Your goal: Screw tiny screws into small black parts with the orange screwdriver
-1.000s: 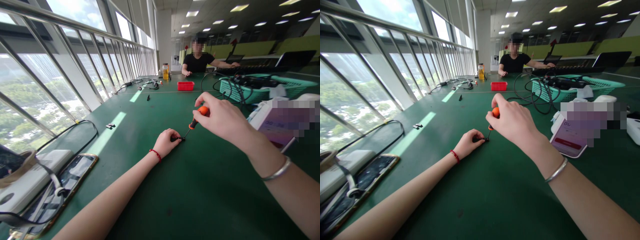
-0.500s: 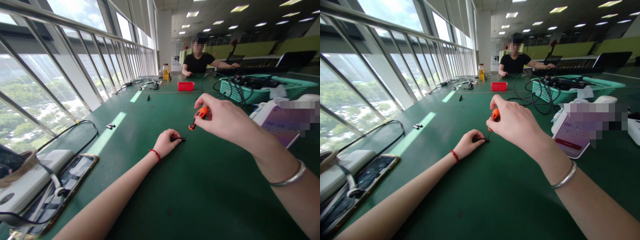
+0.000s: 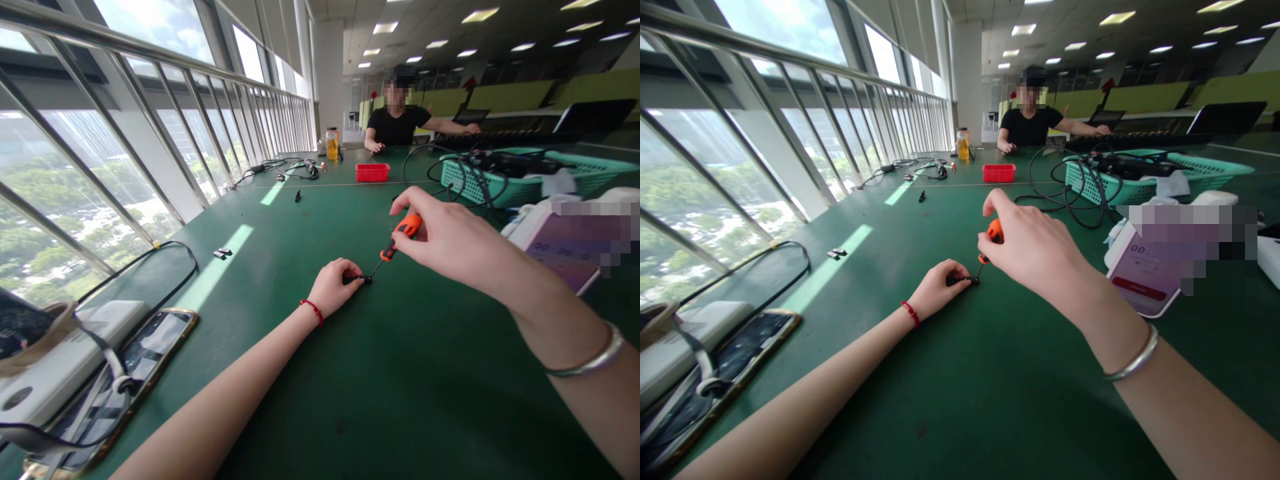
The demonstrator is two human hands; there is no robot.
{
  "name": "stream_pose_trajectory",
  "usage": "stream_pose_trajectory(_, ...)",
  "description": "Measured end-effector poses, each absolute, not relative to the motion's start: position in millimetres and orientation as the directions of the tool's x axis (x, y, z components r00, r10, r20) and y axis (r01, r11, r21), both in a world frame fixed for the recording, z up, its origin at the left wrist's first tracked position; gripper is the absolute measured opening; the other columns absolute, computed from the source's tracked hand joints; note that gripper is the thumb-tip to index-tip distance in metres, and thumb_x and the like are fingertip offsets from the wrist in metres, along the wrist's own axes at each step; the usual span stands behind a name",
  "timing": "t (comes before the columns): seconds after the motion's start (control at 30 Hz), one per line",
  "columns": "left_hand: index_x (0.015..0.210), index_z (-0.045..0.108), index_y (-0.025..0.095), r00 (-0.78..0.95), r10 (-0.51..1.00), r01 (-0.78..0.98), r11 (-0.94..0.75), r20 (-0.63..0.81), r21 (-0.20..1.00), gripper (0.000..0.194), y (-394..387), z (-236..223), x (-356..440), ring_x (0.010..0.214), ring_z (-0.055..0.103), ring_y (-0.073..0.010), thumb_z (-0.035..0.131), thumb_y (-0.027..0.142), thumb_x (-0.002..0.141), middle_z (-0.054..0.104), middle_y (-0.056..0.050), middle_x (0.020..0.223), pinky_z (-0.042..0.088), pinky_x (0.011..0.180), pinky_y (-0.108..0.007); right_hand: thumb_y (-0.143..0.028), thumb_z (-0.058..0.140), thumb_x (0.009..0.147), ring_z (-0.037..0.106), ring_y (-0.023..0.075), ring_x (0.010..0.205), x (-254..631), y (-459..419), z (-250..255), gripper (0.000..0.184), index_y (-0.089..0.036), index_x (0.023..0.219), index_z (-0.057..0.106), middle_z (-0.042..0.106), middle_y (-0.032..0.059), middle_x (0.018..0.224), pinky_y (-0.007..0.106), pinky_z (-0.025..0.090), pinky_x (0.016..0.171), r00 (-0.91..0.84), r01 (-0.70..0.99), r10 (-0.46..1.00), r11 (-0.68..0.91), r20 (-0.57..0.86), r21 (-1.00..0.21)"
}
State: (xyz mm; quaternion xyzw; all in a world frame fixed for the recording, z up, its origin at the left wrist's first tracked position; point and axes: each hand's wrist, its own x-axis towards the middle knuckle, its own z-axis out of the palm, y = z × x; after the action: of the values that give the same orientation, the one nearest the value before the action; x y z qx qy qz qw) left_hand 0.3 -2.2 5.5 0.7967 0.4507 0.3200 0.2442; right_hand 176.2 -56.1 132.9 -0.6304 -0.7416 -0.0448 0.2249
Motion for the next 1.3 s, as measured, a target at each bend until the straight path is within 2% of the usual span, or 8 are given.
stream_pose_trajectory(0.13,0.08,0.062,0.016,0.389,0.874,0.559,-0.475,0.291,0.679,0.006,-1.8,4.7,0.4,0.078,0.058,-0.0153,0.062,0.021,0.076,0.062,-0.003,0.083,0.049,0.072,-0.028,-0.042,0.044,0.082,0.051,0.0167,0.055,176.8,-57.1,134.7,0.022,-0.026,0.088,0.058,0.062,0.0013,0.068,0.027,0.027,0.051,-0.11,0.958,0.934,0.191,0.341,-0.213)
stream_pose_trajectory(0.23,0.08,0.062,0.016,0.396,0.869,0.557,-0.483,0.296,0.676,0.006,-1.2,3.8,0.2,0.078,0.058,-0.0154,0.062,0.021,0.076,0.062,-0.003,0.083,0.049,0.072,-0.028,-0.049,0.031,0.088,0.05,0.0183,0.053,175.9,-58.2,135.7,0.04,-0.025,0.075,0.061,0.059,0.0031,0.06,0.029,0.026,0.051,-0.048,0.978,0.947,0.109,0.317,-0.178)
stream_pose_trajectory(0.43,0.08,0.062,0.016,0.391,0.872,0.561,-0.478,0.293,0.676,0.006,-2.2,5.0,0.6,0.078,0.058,-0.0154,0.062,0.02,0.076,0.062,-0.003,0.083,0.048,0.072,-0.028,-0.037,0.046,0.079,0.051,0.016,0.054,179.5,-52.3,129.4,0.031,-0.027,0.107,0.055,0.064,0.0004,0.072,0.027,0.029,0.052,-0.093,0.95,0.928,0.191,0.36,-0.246)
stream_pose_trajectory(0.63,0.079,0.062,0.016,0.392,0.872,0.563,-0.48,0.293,0.673,0.006,-1.9,4.6,0.4,0.078,0.058,-0.0154,0.062,0.021,0.076,0.063,-0.003,0.083,0.048,0.073,-0.028,-0.049,0.031,0.087,0.048,0.0174,0.051,180.4,-53.0,131.9,0.04,-0.024,0.076,0.061,0.058,0.0034,0.061,0.028,0.027,0.05,-0.044,0.977,0.945,0.109,0.323,-0.185)
stream_pose_trajectory(0.83,0.079,0.062,0.016,0.39,0.873,0.555,-0.477,0.293,0.682,0.006,-1.5,3.8,-0.1,0.078,0.058,-0.0156,0.062,0.022,0.076,0.062,-0.003,0.083,0.048,0.072,-0.028,-0.035,0.05,0.075,0.05,0.0162,0.053,180.3,-50.3,128.4,0.03,-0.026,0.103,0.054,0.063,-0.0003,0.069,0.026,0.029,0.051,-0.084,0.945,0.921,0.194,0.379,-0.262)
stream_pose_trajectory(1.03,0.079,0.062,0.016,0.391,0.872,0.561,-0.48,0.295,0.675,0.006,-1.7,5.2,0.0,0.078,0.058,-0.0157,0.062,0.021,0.076,0.062,-0.003,0.083,0.048,0.072,-0.028,-0.047,0.034,0.086,0.046,0.0162,0.049,178.3,-52.9,130.9,0.034,-0.025,0.076,0.058,0.058,0.0013,0.059,0.027,0.027,0.049,-0.061,0.967,0.944,0.137,0.325,-0.217)
stream_pose_trajectory(1.2,0.079,0.061,0.016,0.387,0.877,0.559,-0.47,0.286,0.683,0.006,-2.8,6.2,0.5,0.078,0.058,-0.0158,0.062,0.021,0.076,0.062,-0.003,0.083,0.048,0.072,-0.028,-0.037,0.051,0.075,0.05,0.016,0.052,179.1,-51.2,130.0,0.027,-0.026,0.099,0.054,0.062,0.0,0.068,0.026,0.028,0.05,-0.051,0.953,0.929,0.155,0.367,-0.26)
stream_pose_trajectory(1.3,0.08,0.061,0.016,0.393,0.871,0.554,-0.479,0.294,0.681,0.007,-2.0,4.9,0.1,0.078,0.058,-0.0158,0.062,0.021,0.076,0.062,-0.003,0.083,0.048,0.073,-0.029,-0.042,0.046,0.079,0.049,0.016,0.051,179.5,-50.5,129.7,0.021,-0.026,0.088,0.056,0.062,0.0005,0.067,0.026,0.028,0.05,-0.06,0.954,0.938,0.155,0.341,-0.258)
